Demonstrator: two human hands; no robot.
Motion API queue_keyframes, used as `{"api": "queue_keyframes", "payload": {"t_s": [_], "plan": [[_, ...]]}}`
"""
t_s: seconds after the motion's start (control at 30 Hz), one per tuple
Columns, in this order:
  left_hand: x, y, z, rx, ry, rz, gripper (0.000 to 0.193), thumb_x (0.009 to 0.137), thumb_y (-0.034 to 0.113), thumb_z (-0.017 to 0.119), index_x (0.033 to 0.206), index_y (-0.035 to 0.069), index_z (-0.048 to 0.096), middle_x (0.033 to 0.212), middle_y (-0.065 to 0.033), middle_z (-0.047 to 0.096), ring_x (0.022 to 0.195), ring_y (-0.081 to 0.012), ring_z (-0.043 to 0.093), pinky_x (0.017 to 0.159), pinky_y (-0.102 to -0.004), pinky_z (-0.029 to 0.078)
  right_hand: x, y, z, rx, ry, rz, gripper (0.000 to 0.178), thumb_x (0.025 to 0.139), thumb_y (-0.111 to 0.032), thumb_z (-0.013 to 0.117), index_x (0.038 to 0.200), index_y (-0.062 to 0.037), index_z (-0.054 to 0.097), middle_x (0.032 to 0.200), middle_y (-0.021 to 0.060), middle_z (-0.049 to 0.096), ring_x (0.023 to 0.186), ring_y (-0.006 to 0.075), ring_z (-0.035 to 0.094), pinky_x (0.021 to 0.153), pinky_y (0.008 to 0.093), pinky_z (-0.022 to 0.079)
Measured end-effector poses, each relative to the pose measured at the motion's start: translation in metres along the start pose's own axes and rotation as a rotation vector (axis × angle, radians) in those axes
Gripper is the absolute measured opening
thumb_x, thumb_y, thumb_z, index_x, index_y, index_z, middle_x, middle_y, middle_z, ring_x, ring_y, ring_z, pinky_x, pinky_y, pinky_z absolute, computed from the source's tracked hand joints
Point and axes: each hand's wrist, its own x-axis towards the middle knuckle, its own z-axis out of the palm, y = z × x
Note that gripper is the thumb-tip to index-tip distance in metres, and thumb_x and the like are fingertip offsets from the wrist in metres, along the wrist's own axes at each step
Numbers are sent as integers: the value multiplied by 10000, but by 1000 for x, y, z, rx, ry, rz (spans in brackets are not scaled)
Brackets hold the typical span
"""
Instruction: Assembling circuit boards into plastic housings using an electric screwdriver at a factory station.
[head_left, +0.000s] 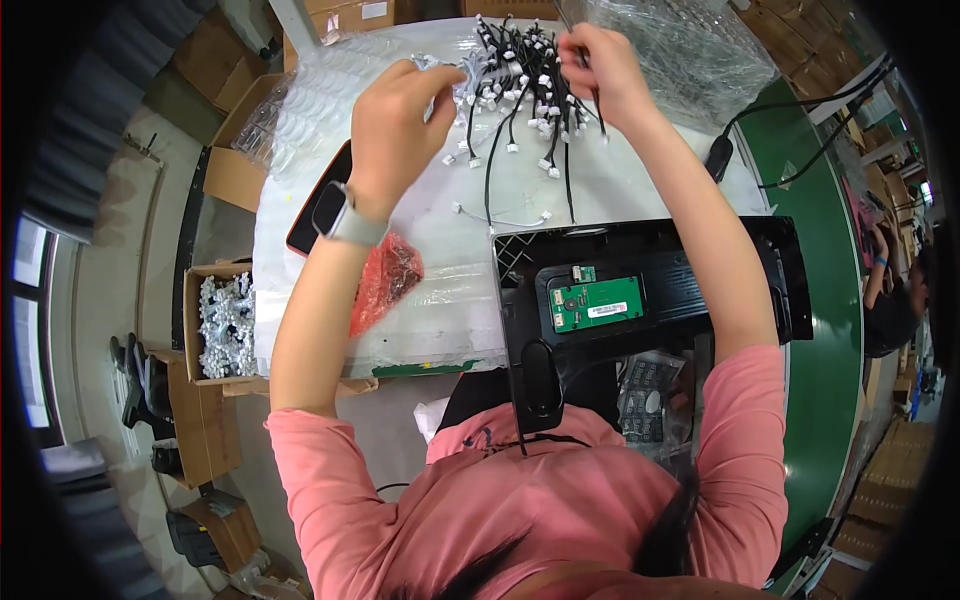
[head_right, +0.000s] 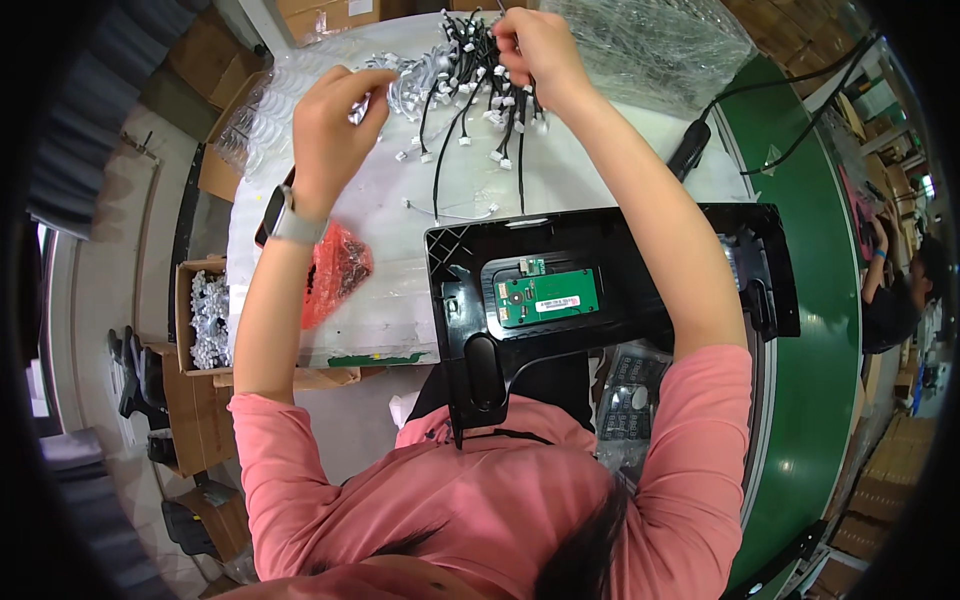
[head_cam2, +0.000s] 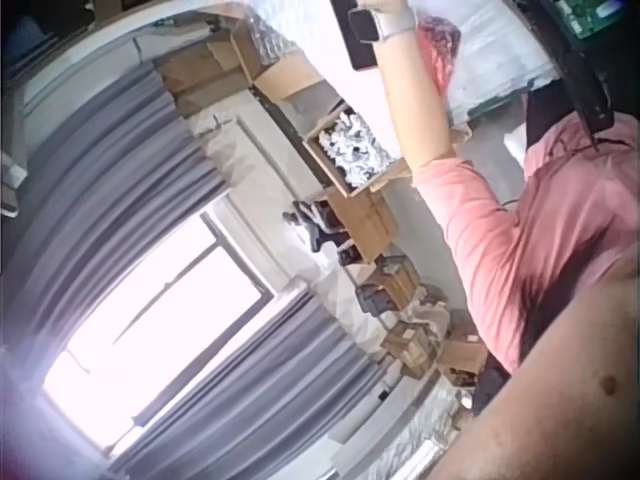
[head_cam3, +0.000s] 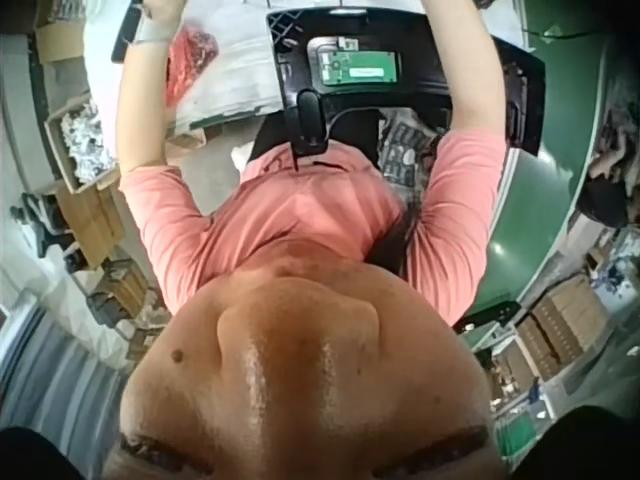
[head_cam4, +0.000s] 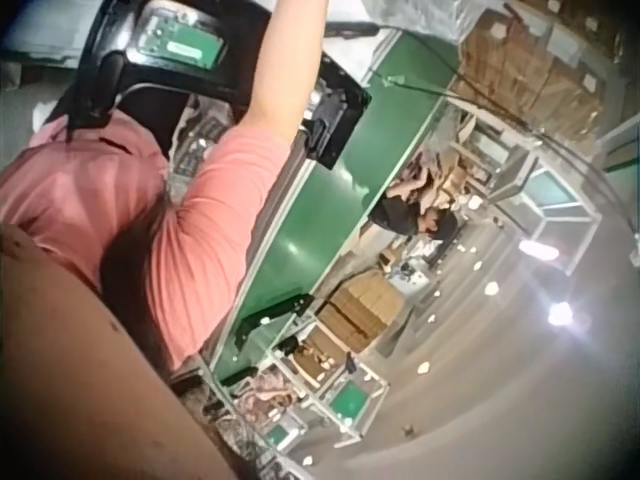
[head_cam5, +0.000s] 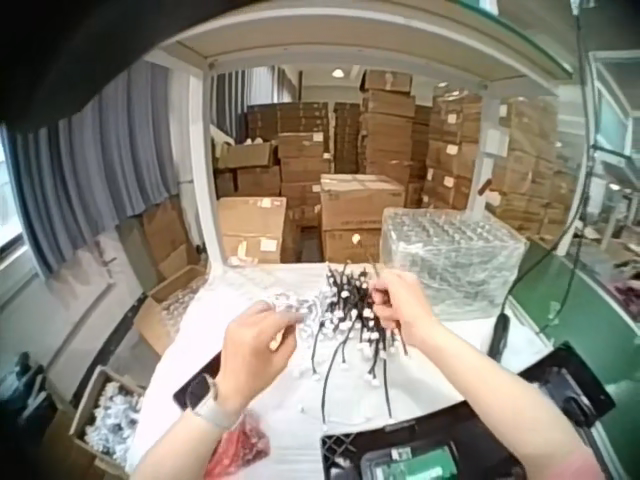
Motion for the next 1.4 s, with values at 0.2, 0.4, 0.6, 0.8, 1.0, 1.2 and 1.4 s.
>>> {"api": "queue_keyframes", "payload": {"t_s": [0.2,0.4,0.6,0.8,1.0,1.2,1.4], "plan": [[-6,54,-23,185,65,331,155,698,10,707,827,90,673,676,-27,597,652,-212,583,551,-337,470,-112,-52,35,-168,-71,70,267,919,-274,651,806,-34,630,562,-63,411,436,5,287,393,244,146],[-10,93,-29,235,42,450,202,684,11,715,866,91,679,714,-31,615,630,-210,584,534,-335,470,-149,-43,30,-298,-51,-138,190,910,-187,679,801,-39,631,560,-76,420,456,2,329,412,238,184],[-26,140,-22,-202,-117,154,229,703,-20,749,913,50,691,754,-69,640,630,-236,640,563,-318,498,-198,-37,37,-422,36,-463,178,887,-149,695,788,-15,633,561,-76,466,474,27,388,441,237,263],[-52,165,-12,-9,-198,372,182,692,34,695,867,50,651,745,-71,626,670,-260,655,540,-372,504,-246,-23,34,-941,163,-679,186,859,-148,701,785,10,637,518,-4,451,487,59,393,473,256,305],[-67,163,2,249,-813,318,95,676,28,689,769,48,684,738,-128,666,696,-304,683,579,-382,533,-268,7,0,-782,26,-212,231,851,-181,701,757,13,619,502,60,443,460,123,401,471,286,311],[-68,156,13,370,-960,291,118,674,80,779,777,48,732,713,-128,670,700,-319,677,634,-395,542,-275,42,-34,-953,211,-153,254,877,-219,675,757,-3,618,519,91,512,450,211,485,479,327,360],[-69,140,18,324,-1067,335,95,684,92,771,753,55,718,711,-106,664,704,-305,669,615,-411,528,-274,61,-36,-1126,206,-126,133,914,-166,616,934,-34,616,595,152,605,565,327,625,541,421,460]]}}
